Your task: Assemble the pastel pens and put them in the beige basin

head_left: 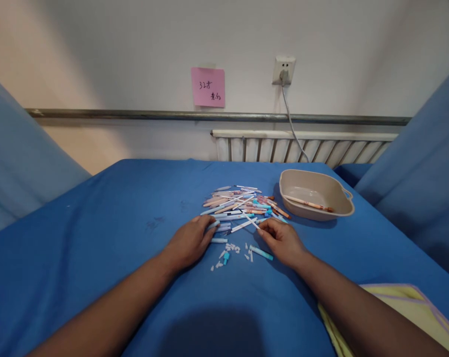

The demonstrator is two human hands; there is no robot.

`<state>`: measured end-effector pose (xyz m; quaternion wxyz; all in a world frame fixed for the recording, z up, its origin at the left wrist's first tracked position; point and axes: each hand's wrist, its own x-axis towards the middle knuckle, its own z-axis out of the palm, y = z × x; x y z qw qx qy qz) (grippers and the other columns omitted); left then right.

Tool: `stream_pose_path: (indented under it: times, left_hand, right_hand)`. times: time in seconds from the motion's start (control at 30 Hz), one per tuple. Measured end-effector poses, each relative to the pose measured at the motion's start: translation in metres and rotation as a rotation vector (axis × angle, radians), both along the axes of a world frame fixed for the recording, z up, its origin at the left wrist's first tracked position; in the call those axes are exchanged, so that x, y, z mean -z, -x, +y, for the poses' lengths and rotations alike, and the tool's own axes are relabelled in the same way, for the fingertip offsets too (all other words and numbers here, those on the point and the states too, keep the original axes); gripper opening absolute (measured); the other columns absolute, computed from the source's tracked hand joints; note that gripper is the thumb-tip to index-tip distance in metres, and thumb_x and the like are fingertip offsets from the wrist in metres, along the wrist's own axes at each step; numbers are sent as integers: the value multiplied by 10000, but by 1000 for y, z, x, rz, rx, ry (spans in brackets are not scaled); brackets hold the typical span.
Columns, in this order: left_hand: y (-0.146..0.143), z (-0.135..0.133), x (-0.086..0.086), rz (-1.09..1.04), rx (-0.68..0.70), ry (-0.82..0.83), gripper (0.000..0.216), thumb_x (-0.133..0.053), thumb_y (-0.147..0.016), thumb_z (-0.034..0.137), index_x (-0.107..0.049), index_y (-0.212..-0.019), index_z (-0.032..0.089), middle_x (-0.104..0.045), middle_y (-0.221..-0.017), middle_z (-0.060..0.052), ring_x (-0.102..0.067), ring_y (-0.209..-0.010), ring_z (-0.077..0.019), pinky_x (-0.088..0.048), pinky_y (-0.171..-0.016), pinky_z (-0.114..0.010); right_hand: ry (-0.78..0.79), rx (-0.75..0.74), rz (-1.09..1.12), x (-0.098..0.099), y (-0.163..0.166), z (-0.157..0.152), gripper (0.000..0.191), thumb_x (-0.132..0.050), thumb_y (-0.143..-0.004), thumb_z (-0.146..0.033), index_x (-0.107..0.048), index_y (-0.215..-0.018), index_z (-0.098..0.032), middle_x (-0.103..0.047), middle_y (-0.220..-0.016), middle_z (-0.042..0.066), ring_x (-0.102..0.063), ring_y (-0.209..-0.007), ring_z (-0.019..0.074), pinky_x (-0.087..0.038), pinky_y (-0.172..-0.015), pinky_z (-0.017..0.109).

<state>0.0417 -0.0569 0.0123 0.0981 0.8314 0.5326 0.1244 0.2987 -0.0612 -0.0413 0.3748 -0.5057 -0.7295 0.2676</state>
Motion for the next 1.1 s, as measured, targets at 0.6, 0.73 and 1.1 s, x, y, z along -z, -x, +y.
stream_pose_path:
  times: [0.6, 0.73, 1.1]
  left_hand:
    - [7, -1, 8, -197, -24, -119, 308, -377, -930, 371, -544, -1102, 179, -662, -1008, -61, -625, -907, -209, -463, -828, -317]
    - [6, -1, 9, -195, -34, -114, 345, -346, -932, 359, -542, -1141, 168, -647, -1084, -86, -609, -974, -224, -458, -851, -331]
    - [-7, 1, 8, -51, -4, -106, 260, -418, -882, 304, -631, -993, 205, -672, -961, -50, -608, -866, -195, -429, -726, -267]
  right_hand:
    - [-20, 85, 108, -6, -1, -2, 219, -475, -853, -350, -621, -805, -194, -616, -730, 8, -536, -643, 143, -391, -577, 234]
    - [-34, 156, 177, -6, -2, -2, 232, -488, -844, -367, -623, -797, -185, -581, -680, -4, -503, -594, 130, -378, -550, 229]
    - [21, 260, 313, -1, -1, 8, 280, -519, -818, -432, -629, -806, -175, -525, -586, -22, -454, -496, 114, -370, -448, 215]
